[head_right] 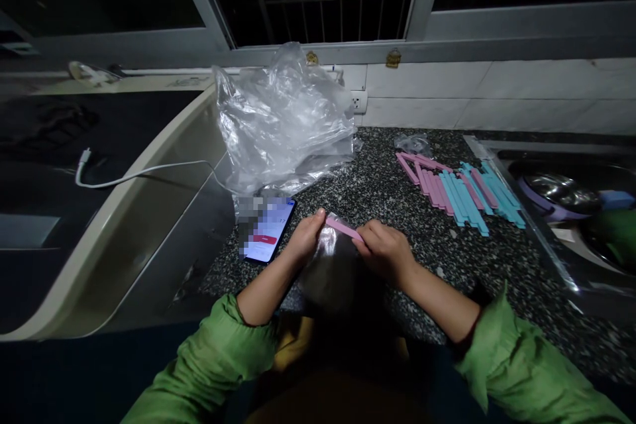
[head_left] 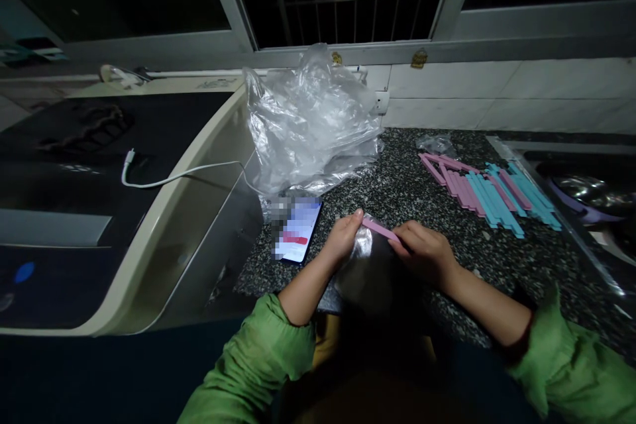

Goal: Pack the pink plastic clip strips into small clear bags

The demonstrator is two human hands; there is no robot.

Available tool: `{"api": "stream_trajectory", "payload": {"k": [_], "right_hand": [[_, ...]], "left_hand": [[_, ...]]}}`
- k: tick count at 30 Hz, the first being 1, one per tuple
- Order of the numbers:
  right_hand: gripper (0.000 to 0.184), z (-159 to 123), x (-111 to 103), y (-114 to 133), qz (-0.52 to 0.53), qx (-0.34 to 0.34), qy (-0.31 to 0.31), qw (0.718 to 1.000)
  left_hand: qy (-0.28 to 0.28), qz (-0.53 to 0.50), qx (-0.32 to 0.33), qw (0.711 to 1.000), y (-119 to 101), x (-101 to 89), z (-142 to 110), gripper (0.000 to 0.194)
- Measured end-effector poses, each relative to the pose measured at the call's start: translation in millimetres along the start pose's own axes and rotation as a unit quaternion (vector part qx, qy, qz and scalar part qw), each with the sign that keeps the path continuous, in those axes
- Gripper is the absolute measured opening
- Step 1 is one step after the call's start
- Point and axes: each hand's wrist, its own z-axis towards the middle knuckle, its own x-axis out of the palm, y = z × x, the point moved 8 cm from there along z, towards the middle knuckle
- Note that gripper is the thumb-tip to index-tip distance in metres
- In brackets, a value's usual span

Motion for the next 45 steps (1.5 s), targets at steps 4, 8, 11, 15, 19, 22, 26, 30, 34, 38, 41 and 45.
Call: {"api": "stream_trajectory", "payload": {"k": [4, 8, 11, 15, 19, 22, 26, 30, 34, 38, 41, 45], "right_hand": [[0.023, -3, 4, 0, -0.011, 0.011, 0.013, 1.000], [0.021, -5, 7, -2, -0.005, 0.020, 0.017, 1.000], [0.020, -6, 8, -3, -0.002, 0.017, 0.013, 1.000], [0.020, -5, 7, -4, 0.002, 0.019, 0.004, 1.000], [0.020, -4, 5, -4, 0.006, 0.018, 0.000, 1.000], [0.020, -2, 3, -3, 0.005, 0.013, -0.006, 1.000], [0.020, 2, 1, -2, -0.003, 0.007, -0.020, 1.000], [0.019, 3, 2, -2, 0.004, -0.003, -0.029, 1.000], [0.019, 5, 3, -3, 0.025, -0.003, -0.029, 0.999], [0.019, 8, 0, -4, 0.032, -0.003, -0.033, 0.999], [0.019, 10, -2, -3, 0.032, -0.008, -0.037, 0.999], [0.018, 11, -6, -3, 0.040, -0.010, -0.049, 0.998]], "left_hand": [[-0.011, 0.016, 0.011, 1.000, -1, 0.7, 0, 0.059], [-0.029, -0.008, 0.010, 0.999, 10, -1.4, 3, 0.058], [-0.043, -0.027, -0.002, 0.999, 14, -2.2, 3, 0.058], [-0.053, -0.064, -0.016, 0.996, 12, -0.7, 0, 0.057], [-0.059, -0.094, -0.024, 0.994, 11, 0.6, 0, 0.054], [-0.063, -0.110, -0.028, 0.992, 12, 1.4, 0, 0.052], [-0.073, -0.107, -0.032, 0.991, 10, 1.6, -2, 0.051], [-0.086, -0.097, -0.020, 0.991, 7, -1.5, -3, 0.049], [-0.085, -0.094, -0.012, 0.992, 9, -3.7, -1, 0.049], [-0.088, -0.101, -0.022, 0.991, 12, -4.5, 0, 0.050], [-0.089, -0.104, -0.025, 0.990, 12, -4.2, 0, 0.051], [-0.086, -0.111, -0.018, 0.990, 12, -4.5, 0, 0.051]]}}
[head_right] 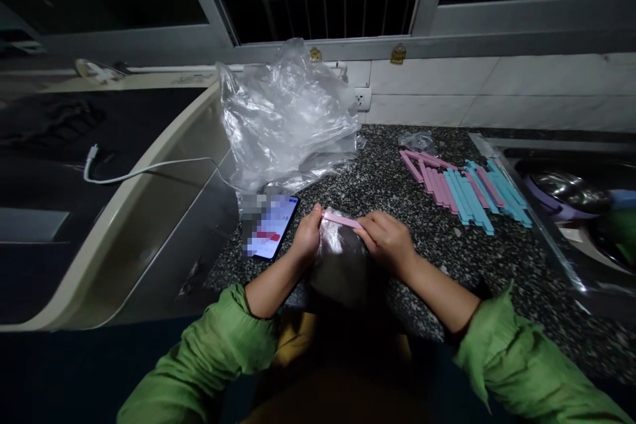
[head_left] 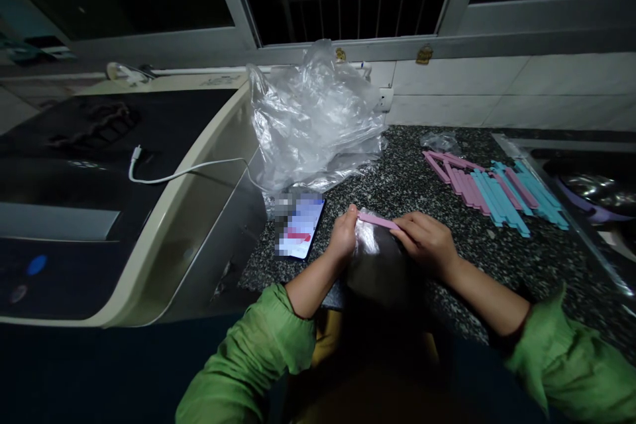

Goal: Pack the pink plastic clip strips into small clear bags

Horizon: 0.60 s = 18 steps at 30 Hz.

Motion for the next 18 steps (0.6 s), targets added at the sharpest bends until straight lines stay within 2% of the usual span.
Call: {"api": "stream_trajectory", "payload": {"k": [5, 18], "right_hand": [[0.018, 1.1, -0.9, -2.8, 0.014, 0.015, -0.004, 1.000], [0.013, 3.2, -7.1, -2.1, 0.012, -0.006, -0.050, 0.999]], "left_hand": [[0.000, -0.008, 0.005, 1.000, 2.5, -1.2, 2.6, 0.052], [-0.028, 0.007, -0.014, 0.999, -5.0, 0.6, -3.3, 0.050]]}}
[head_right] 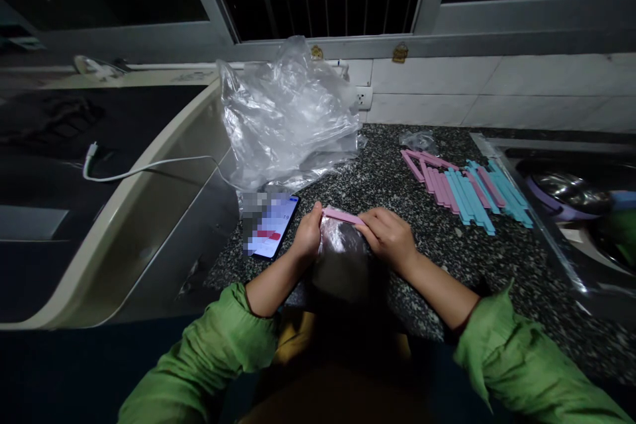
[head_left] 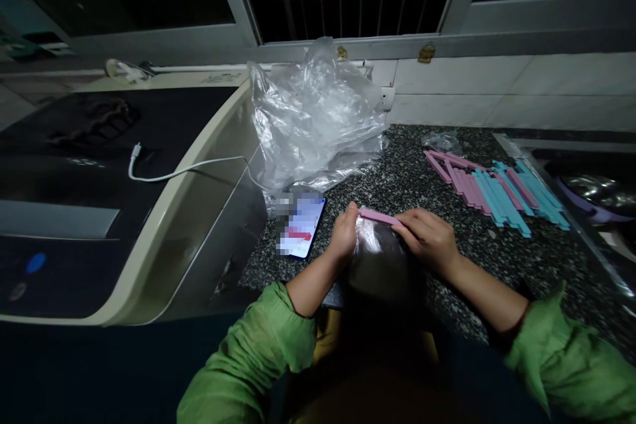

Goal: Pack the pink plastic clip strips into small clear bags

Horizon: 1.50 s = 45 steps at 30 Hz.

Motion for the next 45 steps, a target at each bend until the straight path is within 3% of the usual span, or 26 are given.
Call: {"api": "stream_trajectory", "payload": {"k": [11, 30, 45], "right_hand": [[0.009, 0, -2, -5, 0.037, 0.008, -0.025, 0.999], [0.013, -1, -8, -13, 0.094, 0.034, -0.071, 0.992], [0.005, -3, -10, -26, 0.106, 0.113, -0.070, 0.985]], "left_hand": [[0.002, -0.013, 0.022, 1.000, 7, -3.9, 7, 0.050], [-0.028, -0.029, 0.017, 0.999, 1, -6.1, 4, 0.053], [-0.047, -0.036, 0.006, 0.998, 3, -11.4, 7, 0.048]]}}
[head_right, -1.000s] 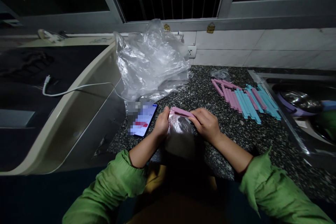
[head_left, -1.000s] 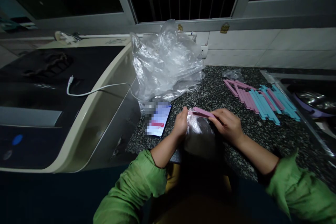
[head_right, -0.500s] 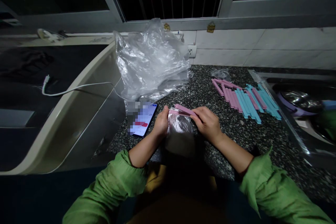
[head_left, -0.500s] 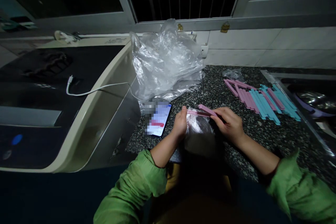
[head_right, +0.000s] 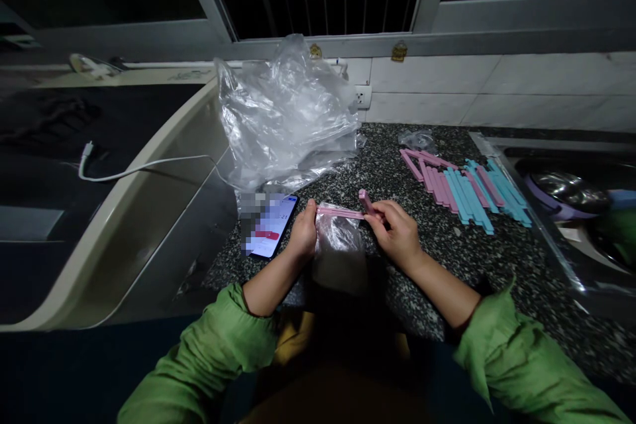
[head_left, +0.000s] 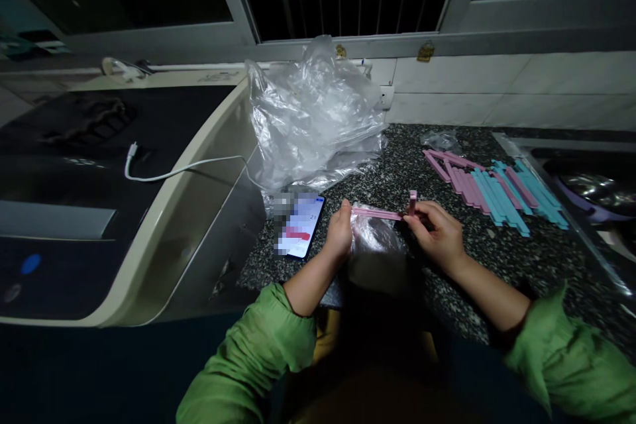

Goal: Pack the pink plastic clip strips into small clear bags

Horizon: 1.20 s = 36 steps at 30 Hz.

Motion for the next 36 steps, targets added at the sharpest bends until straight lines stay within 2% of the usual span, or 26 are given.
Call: {"api": "stream_trajectory", "payload": {"k": [9, 18, 36], "right_hand": [[0.006, -1, 1, -12, 0.046, 0.088, 0.012, 0.995], [0.012, -12, 5, -30, 0.117, 0.177, 0.002, 0.977], [0.017, -8, 7, -29, 0.261, 0.252, -0.017, 0.932]], "left_hand": [[-0.012, 0.002, 0.006, 1.000, 1, -2.6, 2, 0.048], [0.006, -0.014, 0.008, 1.000, 4, -1.8, 4, 0.048], [-0.012, -0.041, -0.014, 0.999, 5, -4.3, 4, 0.043]]}}
